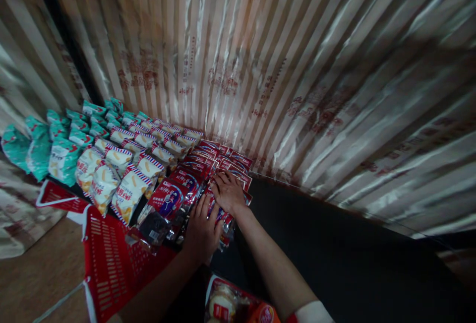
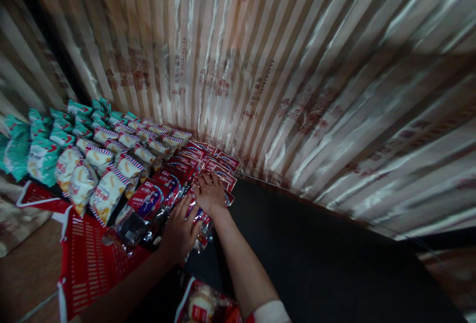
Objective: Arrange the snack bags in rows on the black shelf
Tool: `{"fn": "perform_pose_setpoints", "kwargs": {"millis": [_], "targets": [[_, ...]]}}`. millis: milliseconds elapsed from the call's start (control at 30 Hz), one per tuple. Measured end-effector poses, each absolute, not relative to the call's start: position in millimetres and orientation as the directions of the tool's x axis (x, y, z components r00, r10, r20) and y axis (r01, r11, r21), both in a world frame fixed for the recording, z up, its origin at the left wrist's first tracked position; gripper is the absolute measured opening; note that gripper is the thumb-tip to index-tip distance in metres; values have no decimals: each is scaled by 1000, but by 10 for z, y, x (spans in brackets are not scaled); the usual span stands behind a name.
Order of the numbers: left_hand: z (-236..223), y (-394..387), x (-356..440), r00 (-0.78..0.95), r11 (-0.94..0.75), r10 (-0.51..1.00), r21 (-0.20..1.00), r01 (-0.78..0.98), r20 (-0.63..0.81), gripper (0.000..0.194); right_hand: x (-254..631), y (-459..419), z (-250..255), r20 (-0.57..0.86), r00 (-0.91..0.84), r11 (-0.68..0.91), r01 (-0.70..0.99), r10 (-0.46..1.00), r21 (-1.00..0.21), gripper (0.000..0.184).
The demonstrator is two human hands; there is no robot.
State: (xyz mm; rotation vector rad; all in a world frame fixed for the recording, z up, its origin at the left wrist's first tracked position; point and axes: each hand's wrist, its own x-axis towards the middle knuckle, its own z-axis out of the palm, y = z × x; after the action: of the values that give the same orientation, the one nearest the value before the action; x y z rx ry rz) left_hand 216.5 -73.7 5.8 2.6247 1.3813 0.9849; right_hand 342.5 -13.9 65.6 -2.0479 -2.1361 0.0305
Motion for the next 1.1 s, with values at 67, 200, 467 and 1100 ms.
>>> {"fn": "perform_pose_setpoints", "kwargs": {"millis": [67, 200, 467, 1100], "targets": [[62, -741, 2160, 415, -612, 746, 290, 736, 521, 41, 3424, -146, 653, 111, -19, 35, 989, 994, -146, 48], [81, -746, 2153, 423, -613, 751, 297, 732, 508, 42, 3428, -157, 641, 106, 15, 1, 989, 994, -149, 48], [82, -751, 2178, 391, -586, 768, 309, 750, 507, 41, 3436, -101, 637, 72, -23, 35, 986, 997, -164, 46], [98, -747, 2219, 349, -550, 762, 260, 794, 545, 47, 3873, -261, 548, 394, 479, -176, 781, 784, -599, 57]]}}
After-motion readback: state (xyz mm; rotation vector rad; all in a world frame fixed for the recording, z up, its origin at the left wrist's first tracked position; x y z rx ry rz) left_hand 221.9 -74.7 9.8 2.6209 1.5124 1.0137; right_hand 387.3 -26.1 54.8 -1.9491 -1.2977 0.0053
